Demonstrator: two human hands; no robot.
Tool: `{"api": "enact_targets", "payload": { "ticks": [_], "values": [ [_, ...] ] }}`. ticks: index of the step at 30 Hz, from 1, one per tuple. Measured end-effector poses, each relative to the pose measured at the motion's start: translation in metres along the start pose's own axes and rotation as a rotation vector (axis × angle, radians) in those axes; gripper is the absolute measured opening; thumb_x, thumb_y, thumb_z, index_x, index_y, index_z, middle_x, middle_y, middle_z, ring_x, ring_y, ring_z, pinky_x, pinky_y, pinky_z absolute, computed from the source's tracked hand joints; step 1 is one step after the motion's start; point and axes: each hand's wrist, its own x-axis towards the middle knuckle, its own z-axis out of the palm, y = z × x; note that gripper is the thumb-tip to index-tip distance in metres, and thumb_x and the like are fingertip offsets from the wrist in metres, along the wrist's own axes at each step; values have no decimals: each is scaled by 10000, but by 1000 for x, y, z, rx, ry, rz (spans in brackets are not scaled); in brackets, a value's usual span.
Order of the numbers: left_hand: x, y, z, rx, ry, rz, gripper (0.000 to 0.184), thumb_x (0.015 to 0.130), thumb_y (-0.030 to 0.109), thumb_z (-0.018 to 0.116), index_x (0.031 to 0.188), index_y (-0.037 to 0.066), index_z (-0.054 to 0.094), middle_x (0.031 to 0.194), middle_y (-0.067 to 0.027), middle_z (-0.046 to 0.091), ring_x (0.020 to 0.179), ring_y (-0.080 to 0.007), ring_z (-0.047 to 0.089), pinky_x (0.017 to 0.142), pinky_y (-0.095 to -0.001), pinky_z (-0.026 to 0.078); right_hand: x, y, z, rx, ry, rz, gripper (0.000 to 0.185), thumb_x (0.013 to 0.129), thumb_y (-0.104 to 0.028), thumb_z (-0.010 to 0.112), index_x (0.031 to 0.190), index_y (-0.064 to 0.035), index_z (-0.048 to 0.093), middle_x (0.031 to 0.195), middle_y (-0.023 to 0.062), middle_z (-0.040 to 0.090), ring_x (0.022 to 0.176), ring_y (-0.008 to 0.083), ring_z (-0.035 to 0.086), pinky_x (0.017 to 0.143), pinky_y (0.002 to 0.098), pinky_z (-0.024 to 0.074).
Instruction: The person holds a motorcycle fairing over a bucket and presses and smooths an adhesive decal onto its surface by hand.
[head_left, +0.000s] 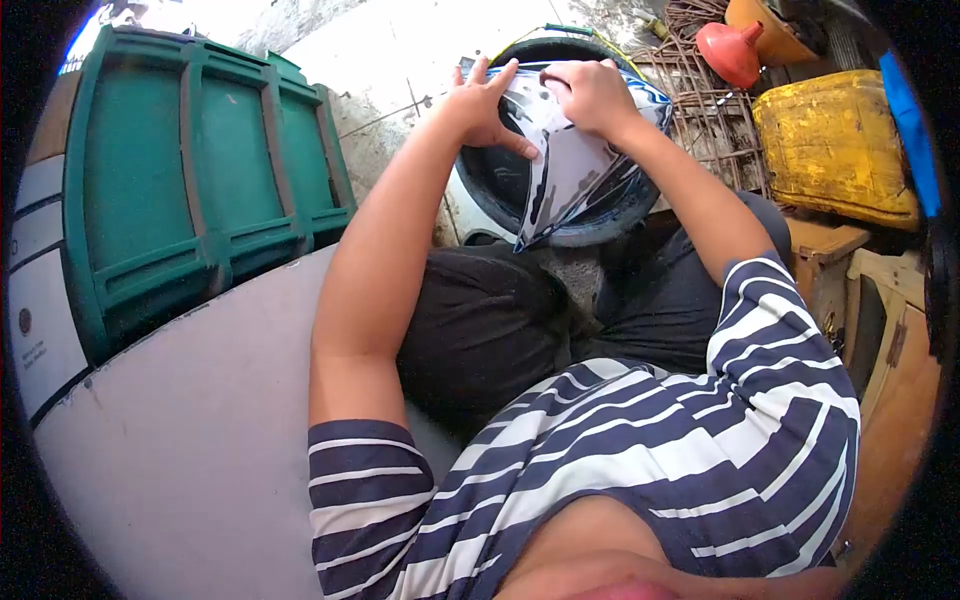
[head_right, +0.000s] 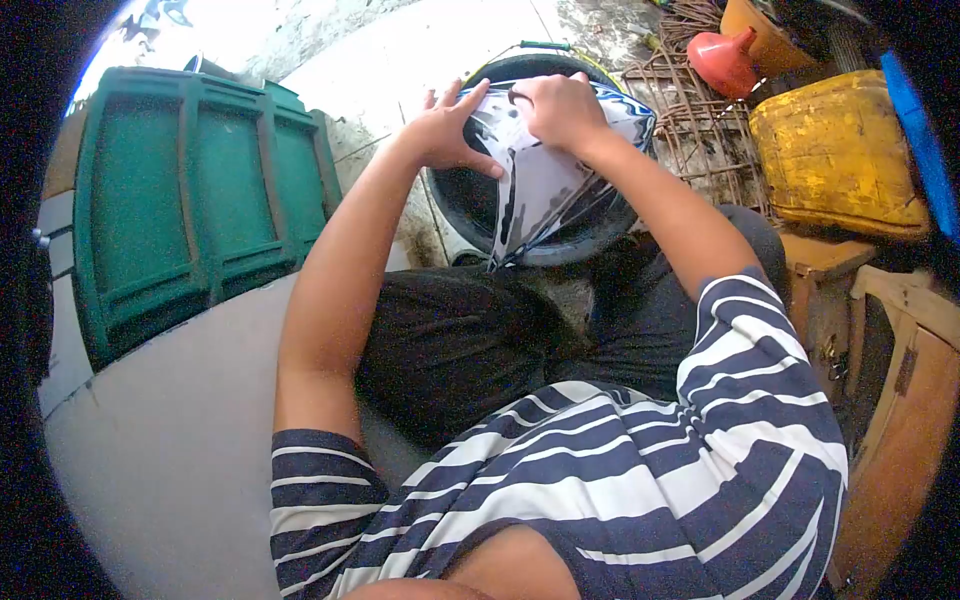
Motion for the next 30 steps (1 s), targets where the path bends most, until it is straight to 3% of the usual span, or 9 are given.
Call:
{"api": "enact_targets", "payload": {
  "ticks": [4,8,11,12,15,19,24,30],
  "values": [
    [2,0,0,35,-3,6,1561,381,803,889,1662,257,184,1690,-270,151,1508,-593,144,1240,-586,236,-12,-37,-2,20,-84,-105,252,891,-232,610,1038,-112,776,910,166,748,859,375,721,859,530,523],
    [2,-1,2,19,15,17,1563,376,813,881,1660,236,203,1679,-295,161,1502,-599,154,1245,-583,220,0,-2,-5,84,0,-35,225,886,-230,622,1003,-105,768,903,179,742,829,392,715,785,486,562],
    [0,1,1,64,29,22,1556,381,815,879,1659,233,208,1676,-296,171,1499,-603,163,1245,-582,221,-8,-24,3,94,-14,-105,219,888,-232,623,991,-108,771,903,164,746,823,375,721,757,474,569],
    [0,1,1,69,32,26,1542,395,818,874,1659,243,206,1681,-284,169,1497,-604,168,1242,-585,229,-11,-33,0,144,-95,-55,226,897,-236,620,1014,-119,775,926,146,754,858,355,726,797,486,557],
    [0,0,0,29,12,15,1527,405,820,870,1659,255,207,1691,-265,157,1501,-601,160,1236,-592,245,-2,-7,1,150,-4,-49,237,901,-240,617,1032,-122,776,941,138,758,864,350,727,800,495,547],
    [0,1,-3,13,-14,-4,1545,388,813,885,1660,262,202,1703,-240,138,1512,-589,133,1232,-592,262,-1,-13,1,125,-87,-46,260,898,-271,634,1045,-119,784,969,152,754,907,361,723,840,467,556],
    [0,-3,-2,-25,-1,15,1548,382,814,888,1659,259,210,1704,-237,136,1514,-587,131,1229,-598,262,3,-13,-8,171,-34,-25,272,890,-255,638,1055,-90,778,952,197,745,905,379,720,851,483,560],
    [1,-3,-1,-10,1,13,1558,371,822,882,1658,252,215,1703,-235,145,1516,-581,136,1226,-599,267,-6,-18,3,95,-75,-130,273,887,-255,624,1057,-120,790,927,167,752,897,373,723,806,474,561]
  ]
}}
